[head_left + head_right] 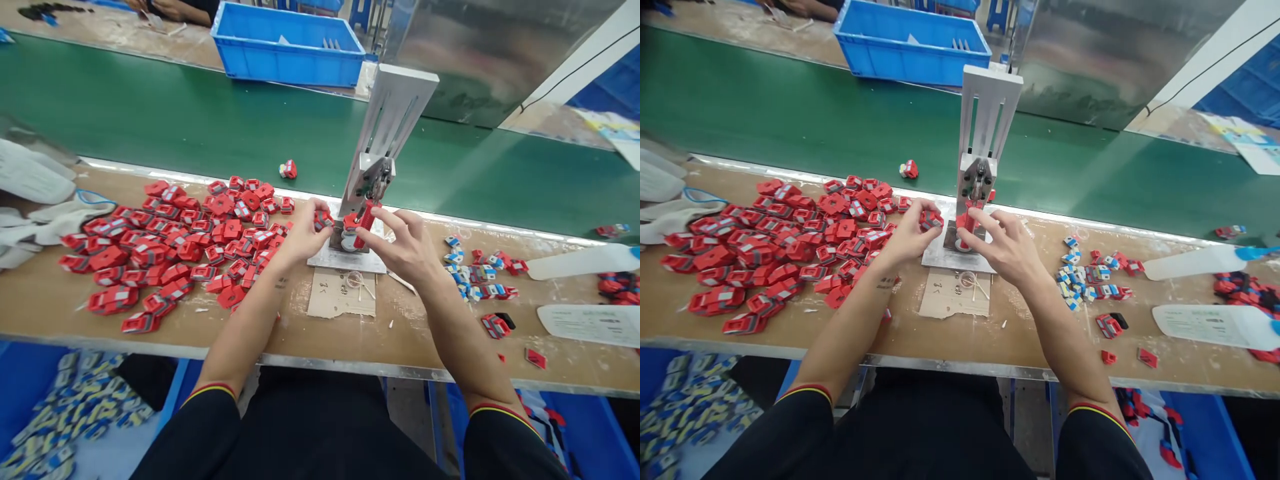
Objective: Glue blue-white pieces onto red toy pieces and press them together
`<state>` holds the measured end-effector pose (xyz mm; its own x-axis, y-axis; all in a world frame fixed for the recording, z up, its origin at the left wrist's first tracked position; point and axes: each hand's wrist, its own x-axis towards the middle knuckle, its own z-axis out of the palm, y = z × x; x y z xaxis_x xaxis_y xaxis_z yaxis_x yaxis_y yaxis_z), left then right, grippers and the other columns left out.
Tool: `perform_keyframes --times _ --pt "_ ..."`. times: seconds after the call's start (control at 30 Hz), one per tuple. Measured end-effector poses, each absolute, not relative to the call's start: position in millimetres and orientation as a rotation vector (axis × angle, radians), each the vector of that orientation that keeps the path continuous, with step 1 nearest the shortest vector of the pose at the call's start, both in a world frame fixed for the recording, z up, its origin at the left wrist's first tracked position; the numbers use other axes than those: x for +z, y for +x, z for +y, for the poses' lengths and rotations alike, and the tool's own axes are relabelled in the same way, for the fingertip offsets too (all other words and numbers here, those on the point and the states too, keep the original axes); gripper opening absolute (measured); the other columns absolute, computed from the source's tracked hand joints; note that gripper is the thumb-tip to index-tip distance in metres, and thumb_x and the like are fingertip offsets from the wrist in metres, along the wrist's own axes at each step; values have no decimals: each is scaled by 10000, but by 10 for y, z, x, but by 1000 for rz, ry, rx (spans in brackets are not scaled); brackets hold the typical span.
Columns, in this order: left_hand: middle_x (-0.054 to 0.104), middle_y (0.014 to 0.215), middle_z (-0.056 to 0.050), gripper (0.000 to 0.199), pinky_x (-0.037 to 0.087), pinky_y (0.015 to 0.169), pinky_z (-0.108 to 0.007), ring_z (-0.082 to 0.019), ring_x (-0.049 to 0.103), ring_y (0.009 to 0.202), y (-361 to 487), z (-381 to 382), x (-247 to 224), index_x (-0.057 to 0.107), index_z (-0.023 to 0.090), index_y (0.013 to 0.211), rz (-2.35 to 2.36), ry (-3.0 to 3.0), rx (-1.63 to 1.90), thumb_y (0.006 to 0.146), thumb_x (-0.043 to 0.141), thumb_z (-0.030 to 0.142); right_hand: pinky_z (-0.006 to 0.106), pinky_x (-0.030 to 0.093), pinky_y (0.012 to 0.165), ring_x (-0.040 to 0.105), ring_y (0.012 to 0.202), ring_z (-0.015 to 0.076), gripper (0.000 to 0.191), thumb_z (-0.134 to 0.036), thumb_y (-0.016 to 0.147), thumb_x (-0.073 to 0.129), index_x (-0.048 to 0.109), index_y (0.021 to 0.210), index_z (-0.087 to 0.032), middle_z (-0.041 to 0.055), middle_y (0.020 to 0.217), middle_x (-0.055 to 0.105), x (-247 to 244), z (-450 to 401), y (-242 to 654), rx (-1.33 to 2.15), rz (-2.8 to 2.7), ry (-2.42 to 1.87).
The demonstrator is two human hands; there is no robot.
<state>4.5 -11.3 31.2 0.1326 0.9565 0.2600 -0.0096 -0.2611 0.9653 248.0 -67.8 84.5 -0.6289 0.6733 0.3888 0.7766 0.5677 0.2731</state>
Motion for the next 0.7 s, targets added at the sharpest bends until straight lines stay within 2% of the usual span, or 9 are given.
perform_keyframes --times 0.1,0.17,0.23,0.33,0.43,0.53,0.6,0.7 --pt "684 959 -27 319 532 810 -323 -183 623 826 103 -95 399 650 195 1075 1223 1810 1046 771 699 113 384 573 999 521 1208 246 496 -58 961 676 671 1334 -384 8 1416 729 681 -555 2461 -903 -2433 -869" --pt "717 1068 -73 436 550 932 -373 -233 670 962 157 -70 468 668 163 1235 1317 1985 901 808 750 181 342 573 932 527 1153 229 371 -51 955 696 710 1179 -346 -14 1307 780 607 -486 2436 -1000 -2347 -659" --pt "723 1155 -113 511 539 1027 -414 -284 687 1091 210 -17 519 688 143 1325 1339 2125 748 841 797 264 329 566 891 541 1099 216 345 -38 952 702 712 1114 -343 -39 1238 807 585 -479 2436 -979 -2319 -539" --pt "726 1141 -128 401 536 1039 -429 -314 697 1127 251 82 545 763 157 1281 1320 2231 592 932 761 355 337 564 839 575 1007 213 357 -117 984 717 692 1203 -398 -66 1221 825 696 -574 2464 -763 -2334 -466" --pt "735 1083 -122 337 546 994 -424 -314 704 1078 246 146 518 799 163 1209 1294 2267 566 954 745 378 370 584 827 637 945 222 233 -404 1091 602 636 1321 -399 -10 1184 828 1026 -640 2407 -622 -2165 -479" --pt "737 1066 -118 270 553 955 -414 -306 697 1052 225 171 468 804 168 1136 1269 2269 566 923 768 329 405 609 895 715 910 210 409 -553 1145 390 639 1341 -294 48 1058 773 1505 -482 2261 -483 -1895 -569" --pt "734 1040 -109 225 553 932 -404 -291 691 1020 197 177 449 803 176 1087 1240 2267 609 909 773 311 411 610 957 749 882 180 476 -582 1152 337 620 1378 -273 59 1142 732 1799 -248 2210 -180 -1805 -706" --pt "719 909 -82 160 542 843 -382 -254 673 888 97 156 475 804 193 973 1161 2271 665 916 754 334 415 621 1008 773 1126 235 557 -669 1089 482 552 1484 -282 95 1283 697 2034 112 2249 226 -1817 -894"
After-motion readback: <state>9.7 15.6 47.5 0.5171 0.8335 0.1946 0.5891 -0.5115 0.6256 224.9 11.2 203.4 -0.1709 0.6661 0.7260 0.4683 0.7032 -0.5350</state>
